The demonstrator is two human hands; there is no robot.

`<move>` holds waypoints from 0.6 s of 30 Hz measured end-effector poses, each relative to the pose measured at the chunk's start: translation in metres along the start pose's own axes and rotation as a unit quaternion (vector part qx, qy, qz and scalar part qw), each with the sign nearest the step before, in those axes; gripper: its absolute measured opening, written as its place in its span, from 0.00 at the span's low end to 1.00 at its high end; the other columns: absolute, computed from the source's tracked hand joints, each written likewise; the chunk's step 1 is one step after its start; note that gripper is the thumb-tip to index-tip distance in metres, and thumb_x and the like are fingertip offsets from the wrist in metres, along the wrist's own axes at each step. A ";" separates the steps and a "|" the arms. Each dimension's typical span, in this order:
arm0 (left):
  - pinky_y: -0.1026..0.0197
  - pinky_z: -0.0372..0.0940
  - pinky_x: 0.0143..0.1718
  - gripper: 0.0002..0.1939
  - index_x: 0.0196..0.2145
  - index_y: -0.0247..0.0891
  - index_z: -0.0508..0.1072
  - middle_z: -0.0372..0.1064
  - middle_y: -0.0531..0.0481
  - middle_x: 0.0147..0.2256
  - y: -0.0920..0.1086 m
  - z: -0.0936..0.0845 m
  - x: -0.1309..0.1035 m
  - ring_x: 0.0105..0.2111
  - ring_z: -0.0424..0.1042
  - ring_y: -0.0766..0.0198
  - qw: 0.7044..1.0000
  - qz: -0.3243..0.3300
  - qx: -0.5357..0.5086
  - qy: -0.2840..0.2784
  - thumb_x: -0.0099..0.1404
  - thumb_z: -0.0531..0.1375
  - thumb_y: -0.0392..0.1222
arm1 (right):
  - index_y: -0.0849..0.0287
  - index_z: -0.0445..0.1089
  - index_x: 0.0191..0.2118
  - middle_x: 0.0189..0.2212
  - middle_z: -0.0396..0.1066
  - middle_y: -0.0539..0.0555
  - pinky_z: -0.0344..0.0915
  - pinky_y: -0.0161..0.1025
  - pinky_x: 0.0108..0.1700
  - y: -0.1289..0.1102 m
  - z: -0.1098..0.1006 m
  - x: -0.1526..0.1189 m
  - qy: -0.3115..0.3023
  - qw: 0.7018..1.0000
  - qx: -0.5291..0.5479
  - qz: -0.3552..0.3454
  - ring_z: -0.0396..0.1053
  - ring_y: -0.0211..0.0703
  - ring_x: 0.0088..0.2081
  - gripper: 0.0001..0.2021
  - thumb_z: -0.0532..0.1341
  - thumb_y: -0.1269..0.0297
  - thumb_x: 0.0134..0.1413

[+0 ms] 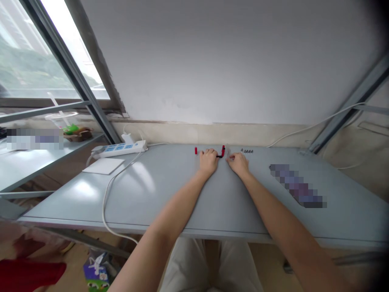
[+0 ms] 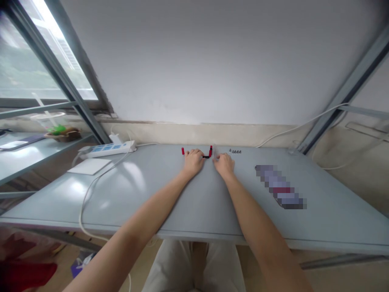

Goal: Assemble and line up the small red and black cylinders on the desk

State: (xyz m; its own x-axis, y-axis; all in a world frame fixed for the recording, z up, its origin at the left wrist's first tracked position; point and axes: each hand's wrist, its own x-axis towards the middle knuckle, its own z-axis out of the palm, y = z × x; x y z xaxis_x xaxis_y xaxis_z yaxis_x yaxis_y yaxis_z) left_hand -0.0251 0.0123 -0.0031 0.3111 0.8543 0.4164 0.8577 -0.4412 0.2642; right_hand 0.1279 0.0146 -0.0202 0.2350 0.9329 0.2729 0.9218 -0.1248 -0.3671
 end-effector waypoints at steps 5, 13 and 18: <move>0.51 0.50 0.52 0.09 0.37 0.40 0.73 0.68 0.46 0.44 -0.007 0.001 -0.002 0.47 0.62 0.56 0.997 -0.057 -0.048 0.025 0.61 0.55 0.42 | 0.58 0.72 0.40 0.42 0.70 0.58 0.59 0.42 0.45 -0.002 0.000 0.000 0.000 1.000 0.010 0.004 0.65 0.48 0.46 0.14 0.57 0.56 0.51; 0.50 0.54 0.50 0.07 0.33 0.41 0.75 0.69 0.47 0.43 -0.013 0.003 0.003 0.49 0.62 0.56 0.981 -0.134 -0.132 0.038 0.57 0.60 0.43 | 0.57 0.72 0.37 0.39 0.72 0.56 0.59 0.40 0.42 -0.004 -0.003 -0.001 0.000 1.000 0.008 0.007 0.67 0.46 0.43 0.12 0.56 0.57 0.52; 0.49 0.55 0.50 0.06 0.32 0.42 0.76 0.70 0.47 0.44 -0.014 -0.001 0.005 0.49 0.63 0.55 0.969 -0.171 -0.173 0.039 0.55 0.62 0.43 | 0.57 0.71 0.37 0.35 0.73 0.57 0.58 0.43 0.43 -0.007 -0.017 -0.004 -0.006 0.998 -0.055 -0.015 0.68 0.48 0.41 0.10 0.55 0.61 0.53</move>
State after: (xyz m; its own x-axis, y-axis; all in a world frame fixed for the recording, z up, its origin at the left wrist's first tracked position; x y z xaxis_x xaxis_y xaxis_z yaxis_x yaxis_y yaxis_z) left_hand -0.0360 0.0223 -0.0036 -0.0104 0.9496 0.3133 0.7120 -0.2130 0.6691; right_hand 0.1256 0.0061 -0.0034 0.2032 0.9405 0.2723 0.9570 -0.1321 -0.2582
